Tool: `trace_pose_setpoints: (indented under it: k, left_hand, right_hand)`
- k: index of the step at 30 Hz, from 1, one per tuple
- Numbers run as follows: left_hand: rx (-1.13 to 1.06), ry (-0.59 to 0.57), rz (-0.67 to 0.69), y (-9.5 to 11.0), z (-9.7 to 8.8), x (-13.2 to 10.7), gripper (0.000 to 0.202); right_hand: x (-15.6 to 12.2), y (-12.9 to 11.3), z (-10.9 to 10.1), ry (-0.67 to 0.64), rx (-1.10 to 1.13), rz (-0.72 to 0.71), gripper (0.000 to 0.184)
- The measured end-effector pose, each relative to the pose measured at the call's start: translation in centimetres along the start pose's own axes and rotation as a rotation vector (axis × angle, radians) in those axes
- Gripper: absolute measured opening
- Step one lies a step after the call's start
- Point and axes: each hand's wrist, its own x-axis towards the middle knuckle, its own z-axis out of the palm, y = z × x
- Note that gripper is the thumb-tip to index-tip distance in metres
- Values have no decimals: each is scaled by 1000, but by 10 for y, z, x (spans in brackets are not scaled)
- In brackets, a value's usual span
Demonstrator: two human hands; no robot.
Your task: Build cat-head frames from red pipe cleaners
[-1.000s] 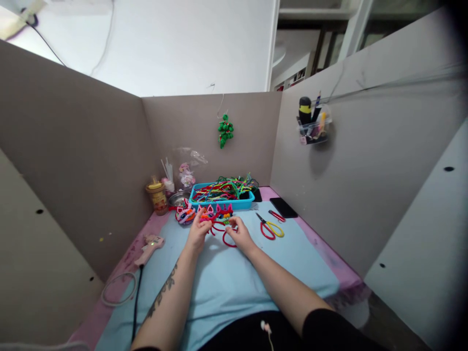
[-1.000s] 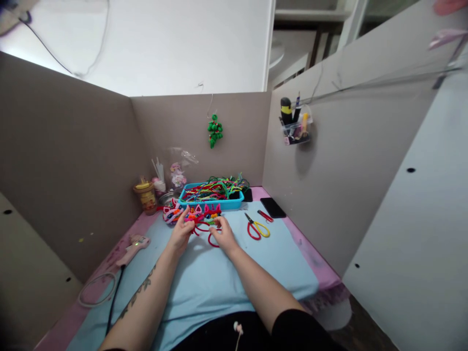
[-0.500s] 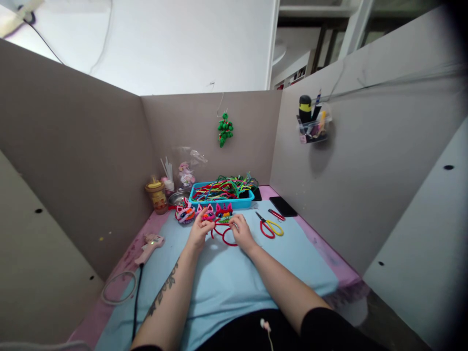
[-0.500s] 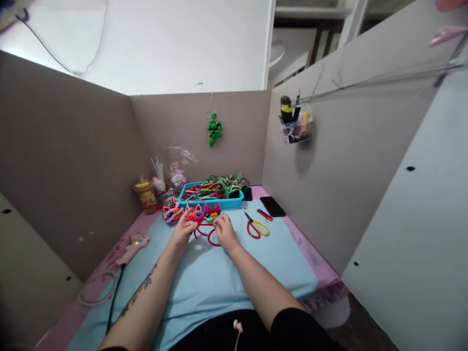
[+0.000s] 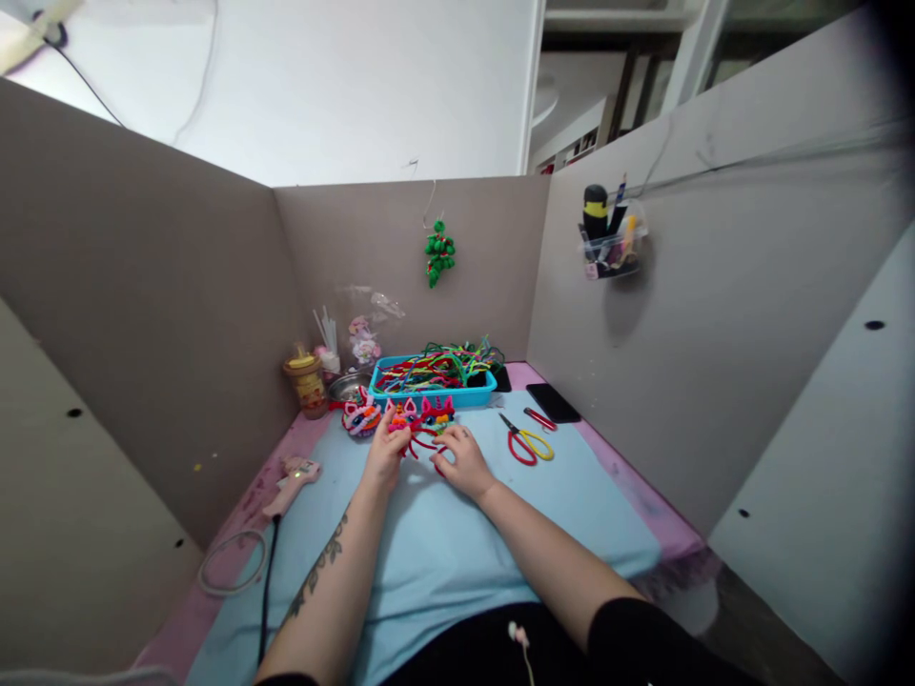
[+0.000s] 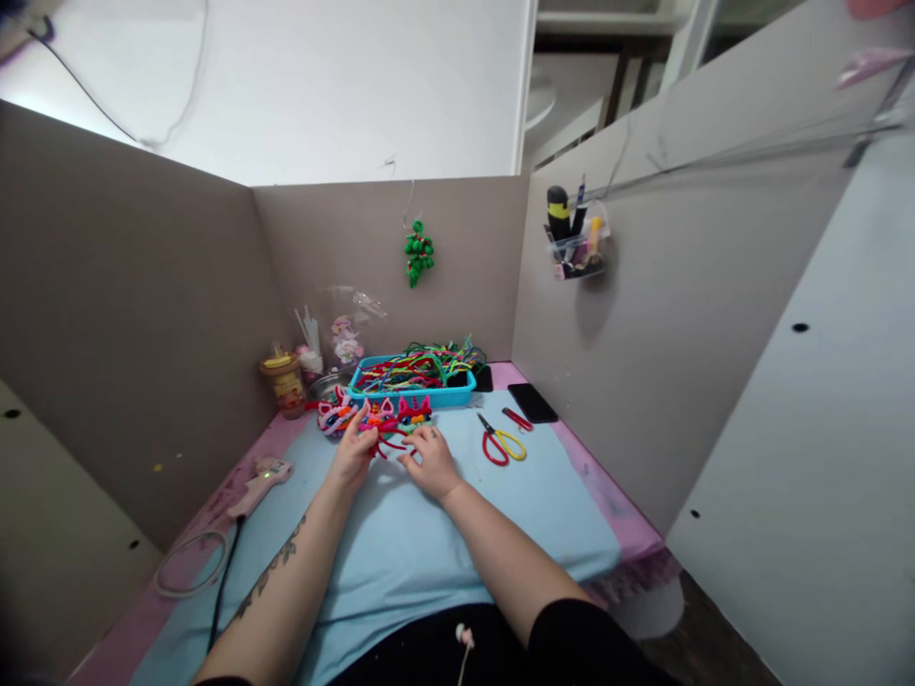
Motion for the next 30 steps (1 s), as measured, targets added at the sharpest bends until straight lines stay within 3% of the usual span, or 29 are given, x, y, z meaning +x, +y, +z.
trace_pose_setpoints:
  k: [2, 15, 19, 26, 30]
  left_hand:
    - [-1, 1, 4, 0, 0, -1, 90]
    - [106, 71, 103, -1, -5, 5, 91]
    - [121, 63, 100, -1, -5, 6, 90]
    - [82, -16, 19, 1, -6, 4, 84]
    - [28, -87, -53, 1, -6, 2, 84]
  right_hand:
    - [0, 0, 3, -26, -11, -13, 8]
    - [0, -10, -6, 66, 45, -57, 13]
    - [1, -7, -8, 14, 37, -99, 9]
    - [3, 13, -3, 18, 51, 48, 23]
    - [2, 17, 6, 5, 17, 58, 20]
